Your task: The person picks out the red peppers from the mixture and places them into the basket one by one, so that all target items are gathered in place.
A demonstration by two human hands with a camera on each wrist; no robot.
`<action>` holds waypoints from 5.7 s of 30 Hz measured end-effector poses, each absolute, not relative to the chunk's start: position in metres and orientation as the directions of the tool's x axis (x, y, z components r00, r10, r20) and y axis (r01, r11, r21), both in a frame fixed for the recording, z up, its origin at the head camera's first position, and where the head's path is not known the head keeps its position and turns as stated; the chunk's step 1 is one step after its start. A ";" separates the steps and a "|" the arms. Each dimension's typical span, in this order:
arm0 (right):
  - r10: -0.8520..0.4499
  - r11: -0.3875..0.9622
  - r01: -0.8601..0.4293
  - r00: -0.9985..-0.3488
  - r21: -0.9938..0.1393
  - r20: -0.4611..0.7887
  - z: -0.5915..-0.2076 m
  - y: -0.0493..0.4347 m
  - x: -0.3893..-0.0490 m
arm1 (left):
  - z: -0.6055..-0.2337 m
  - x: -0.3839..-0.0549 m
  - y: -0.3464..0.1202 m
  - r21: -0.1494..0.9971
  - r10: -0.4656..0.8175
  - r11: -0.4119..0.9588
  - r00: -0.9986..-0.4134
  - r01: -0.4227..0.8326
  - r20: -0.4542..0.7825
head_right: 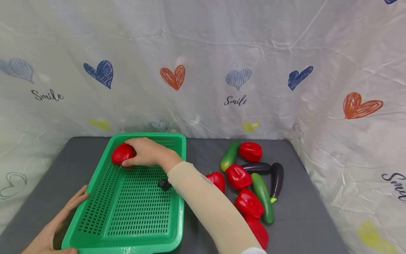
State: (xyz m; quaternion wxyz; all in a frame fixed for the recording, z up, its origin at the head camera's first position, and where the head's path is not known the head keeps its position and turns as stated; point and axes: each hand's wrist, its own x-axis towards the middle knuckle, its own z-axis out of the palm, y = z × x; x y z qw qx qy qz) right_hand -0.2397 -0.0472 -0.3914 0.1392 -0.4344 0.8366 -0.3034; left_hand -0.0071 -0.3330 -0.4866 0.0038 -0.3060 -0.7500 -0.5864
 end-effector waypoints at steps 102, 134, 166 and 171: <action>-0.804 0.511 -0.604 -0.588 -0.612 -0.091 -0.357 -0.004 -0.226 | -0.486 -0.006 -0.330 0.912 0.428 0.125 -0.850 0.392 0.307; -0.709 0.461 -0.551 -0.700 -0.696 0.084 -0.344 0.093 -0.203 | -0.481 -0.004 -0.330 0.917 0.436 0.138 -0.854 0.373 0.282; -0.614 0.532 -0.461 -0.787 -0.710 0.050 -0.350 0.174 -0.188 | -0.473 -0.004 -0.330 0.898 0.449 0.153 -0.838 0.413 0.309; -0.591 0.556 -0.426 -0.807 -0.713 0.021 -0.357 0.185 -0.184 | -0.473 -0.003 -0.330 0.874 0.442 0.229 -0.846 0.428 0.298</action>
